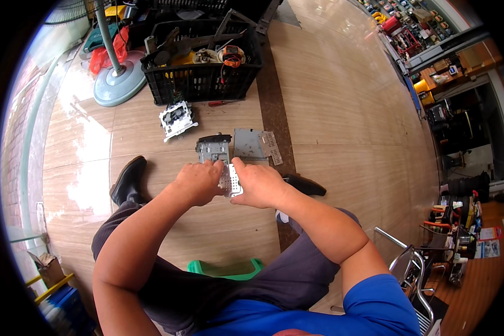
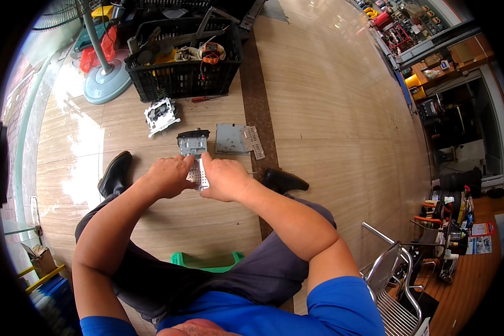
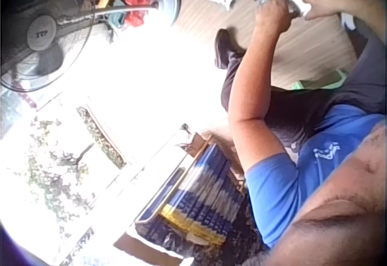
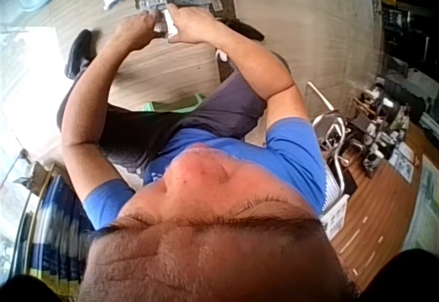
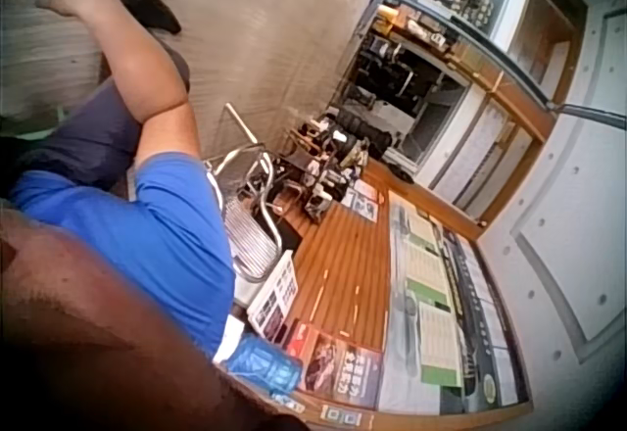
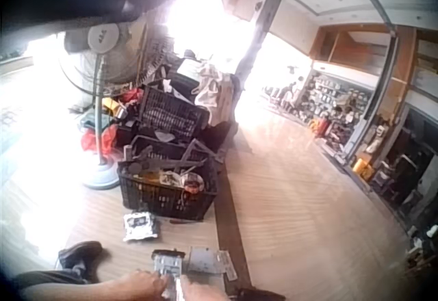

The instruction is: The person disassembles a metal electronic component by hand using a screwdriver and removing internal metal parts.

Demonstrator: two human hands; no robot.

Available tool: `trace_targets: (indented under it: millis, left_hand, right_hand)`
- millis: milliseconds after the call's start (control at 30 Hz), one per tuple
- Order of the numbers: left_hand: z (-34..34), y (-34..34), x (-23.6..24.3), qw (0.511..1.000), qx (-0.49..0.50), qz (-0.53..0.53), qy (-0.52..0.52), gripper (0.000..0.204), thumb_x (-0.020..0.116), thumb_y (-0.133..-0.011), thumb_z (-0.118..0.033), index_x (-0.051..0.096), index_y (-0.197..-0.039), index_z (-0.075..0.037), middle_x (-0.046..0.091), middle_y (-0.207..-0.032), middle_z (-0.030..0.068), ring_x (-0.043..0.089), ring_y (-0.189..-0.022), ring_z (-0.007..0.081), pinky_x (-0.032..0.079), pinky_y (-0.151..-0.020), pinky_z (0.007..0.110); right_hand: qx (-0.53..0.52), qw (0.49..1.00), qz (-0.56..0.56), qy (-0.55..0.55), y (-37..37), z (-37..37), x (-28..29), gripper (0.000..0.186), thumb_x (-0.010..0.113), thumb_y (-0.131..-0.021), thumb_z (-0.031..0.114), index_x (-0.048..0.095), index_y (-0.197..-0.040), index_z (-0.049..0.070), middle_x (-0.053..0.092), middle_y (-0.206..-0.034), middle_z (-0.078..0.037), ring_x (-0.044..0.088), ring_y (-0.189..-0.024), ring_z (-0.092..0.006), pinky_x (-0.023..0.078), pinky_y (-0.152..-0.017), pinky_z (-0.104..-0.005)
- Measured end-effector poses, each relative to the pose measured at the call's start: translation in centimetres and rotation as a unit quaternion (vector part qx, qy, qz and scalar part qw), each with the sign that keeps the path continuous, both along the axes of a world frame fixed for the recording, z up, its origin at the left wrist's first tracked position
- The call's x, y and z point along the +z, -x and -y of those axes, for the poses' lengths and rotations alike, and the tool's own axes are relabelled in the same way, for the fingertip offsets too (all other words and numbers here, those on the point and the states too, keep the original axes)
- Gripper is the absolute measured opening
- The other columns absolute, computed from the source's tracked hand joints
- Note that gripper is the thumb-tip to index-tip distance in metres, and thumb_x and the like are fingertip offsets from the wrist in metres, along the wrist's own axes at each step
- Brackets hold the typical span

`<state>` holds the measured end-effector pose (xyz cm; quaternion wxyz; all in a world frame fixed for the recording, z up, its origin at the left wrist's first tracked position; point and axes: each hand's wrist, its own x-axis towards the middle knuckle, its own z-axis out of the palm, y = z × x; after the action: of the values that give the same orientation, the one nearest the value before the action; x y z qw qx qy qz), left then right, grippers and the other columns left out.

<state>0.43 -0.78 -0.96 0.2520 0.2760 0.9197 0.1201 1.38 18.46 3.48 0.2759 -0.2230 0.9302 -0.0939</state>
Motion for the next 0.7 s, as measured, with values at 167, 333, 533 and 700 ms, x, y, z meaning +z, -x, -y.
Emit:
trace_targets:
  millis: [167,333,533,700]
  left_hand:
    - [-0.17,0.0,0.23,1.0,-0.006,0.005,0.007,0.054,0.073,-0.091,-0.039,0.05,-0.124,-0.003,0.067,-0.115,0.0174,0.07,-0.103,0.0341,0.055,-0.087,0.046]
    - [-0.19,-0.06,0.53,1.0,-0.015,0.01,0.019,0.051,0.071,-0.093,-0.036,0.049,-0.124,-0.003,0.067,-0.115,0.0176,0.07,-0.104,0.035,0.056,-0.087,0.046]
    - [0.0,-0.1,0.09,1.0,0.002,0.03,-0.004,0.051,0.075,-0.089,-0.031,0.049,-0.124,-0.003,0.068,-0.114,0.0215,0.068,-0.106,0.0393,0.053,-0.09,0.049]
    - [0.02,-0.02,0.23,1.0,-0.019,0.021,0.01,0.052,0.074,-0.09,-0.035,0.05,-0.122,-0.002,0.068,-0.115,0.0188,0.07,-0.105,0.0362,0.056,-0.088,0.046]
  right_hand:
    - [-0.001,1.0,0.009,-0.008,-0.01,-0.09,0.09,0.079,0.086,-0.076,0.038,0.041,-0.128,-0.002,0.07,-0.1,-0.023,0.069,-0.099,-0.0403,0.056,-0.085,-0.0462]
    - [-0.002,1.0,0.018,-0.012,0.02,0.0,0.24,0.078,0.086,-0.076,0.038,0.042,-0.127,-0.002,0.07,-0.102,-0.023,0.069,-0.1,-0.0402,0.056,-0.086,-0.0466]
    - [0.003,1.0,0.02,-0.015,-0.05,0.04,0.17,0.077,0.085,-0.077,0.037,0.041,-0.128,-0.001,0.07,-0.103,-0.023,0.069,-0.101,-0.0403,0.055,-0.086,-0.0467]
    - [0.007,0.999,0.027,-0.02,-0.06,0.16,0.36,0.078,0.085,-0.078,0.038,0.041,-0.129,-0.002,0.07,-0.103,-0.023,0.069,-0.101,-0.0403,0.055,-0.086,-0.0469]
